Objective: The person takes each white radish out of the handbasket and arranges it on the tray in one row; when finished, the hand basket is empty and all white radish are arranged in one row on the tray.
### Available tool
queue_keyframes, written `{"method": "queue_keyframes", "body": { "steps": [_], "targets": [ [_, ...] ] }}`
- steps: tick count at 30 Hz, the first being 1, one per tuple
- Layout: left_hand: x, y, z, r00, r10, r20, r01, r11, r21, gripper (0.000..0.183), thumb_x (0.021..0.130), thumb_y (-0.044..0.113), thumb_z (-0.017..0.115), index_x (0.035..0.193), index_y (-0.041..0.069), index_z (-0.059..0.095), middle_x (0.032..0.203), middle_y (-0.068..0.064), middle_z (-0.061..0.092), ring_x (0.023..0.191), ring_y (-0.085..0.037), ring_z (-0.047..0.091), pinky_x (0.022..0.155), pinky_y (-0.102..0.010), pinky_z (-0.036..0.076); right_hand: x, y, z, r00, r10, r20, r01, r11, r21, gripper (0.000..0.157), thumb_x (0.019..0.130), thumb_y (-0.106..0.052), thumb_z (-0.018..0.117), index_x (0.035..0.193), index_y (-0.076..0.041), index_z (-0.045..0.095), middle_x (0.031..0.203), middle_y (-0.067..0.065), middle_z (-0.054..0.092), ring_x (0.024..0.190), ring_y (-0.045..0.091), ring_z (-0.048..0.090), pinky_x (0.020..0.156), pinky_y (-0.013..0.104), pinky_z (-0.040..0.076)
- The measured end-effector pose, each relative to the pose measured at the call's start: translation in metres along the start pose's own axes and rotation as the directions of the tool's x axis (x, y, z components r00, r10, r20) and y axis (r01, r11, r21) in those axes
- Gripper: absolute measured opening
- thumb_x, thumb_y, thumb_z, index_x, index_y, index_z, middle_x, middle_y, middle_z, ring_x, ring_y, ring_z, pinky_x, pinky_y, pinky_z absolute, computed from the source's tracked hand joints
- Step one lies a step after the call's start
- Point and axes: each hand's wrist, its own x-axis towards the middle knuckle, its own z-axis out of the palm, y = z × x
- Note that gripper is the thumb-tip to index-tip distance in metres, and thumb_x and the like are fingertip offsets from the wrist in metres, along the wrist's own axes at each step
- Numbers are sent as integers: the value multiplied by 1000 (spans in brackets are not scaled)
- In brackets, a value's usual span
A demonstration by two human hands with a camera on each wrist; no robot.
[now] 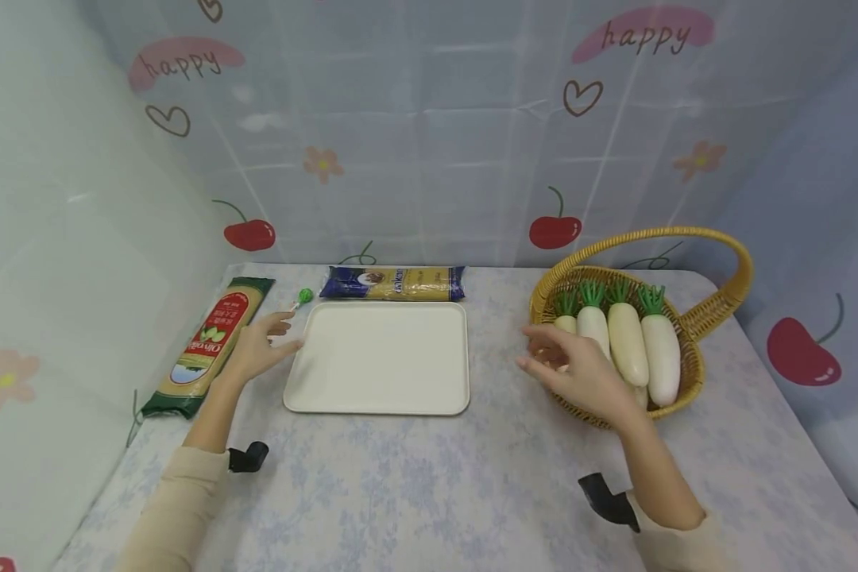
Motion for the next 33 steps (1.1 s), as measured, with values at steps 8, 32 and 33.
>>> {"method": "queue_keyframes", "body": {
  "steps": [8,32,33],
  "targets": [
    [3,-28,-3,960,-49,277,34,998,58,89,72,22,79,143,-4,32,143,-30,35,129,-49,34,104,-60,30,-25,47,-46,987,148,-65,-143,987,72,42,91,-10,61,128,4,50,107,-7,61,87,-12,56,69,11,49],
    [26,-35,-13,812,-178,556,86,979,187,116,55,20,91,149,5,24,147,-30,26,135,-47,24,108,-58,24,-26,115,-87,893,445,67,-437,893,-105,80,92,-32,59,144,12,18,136,44,27,114,62,33,85,67,36],
    [26,-34,-12,812,-183,555,87,977,194,116,55,19,91,149,5,24,147,-30,27,135,-47,24,108,-58,25,-26,116,-87,892,446,76,-437,892,-114,81,91,-32,60,144,13,17,136,45,26,114,62,33,85,67,36]
  ]
}}
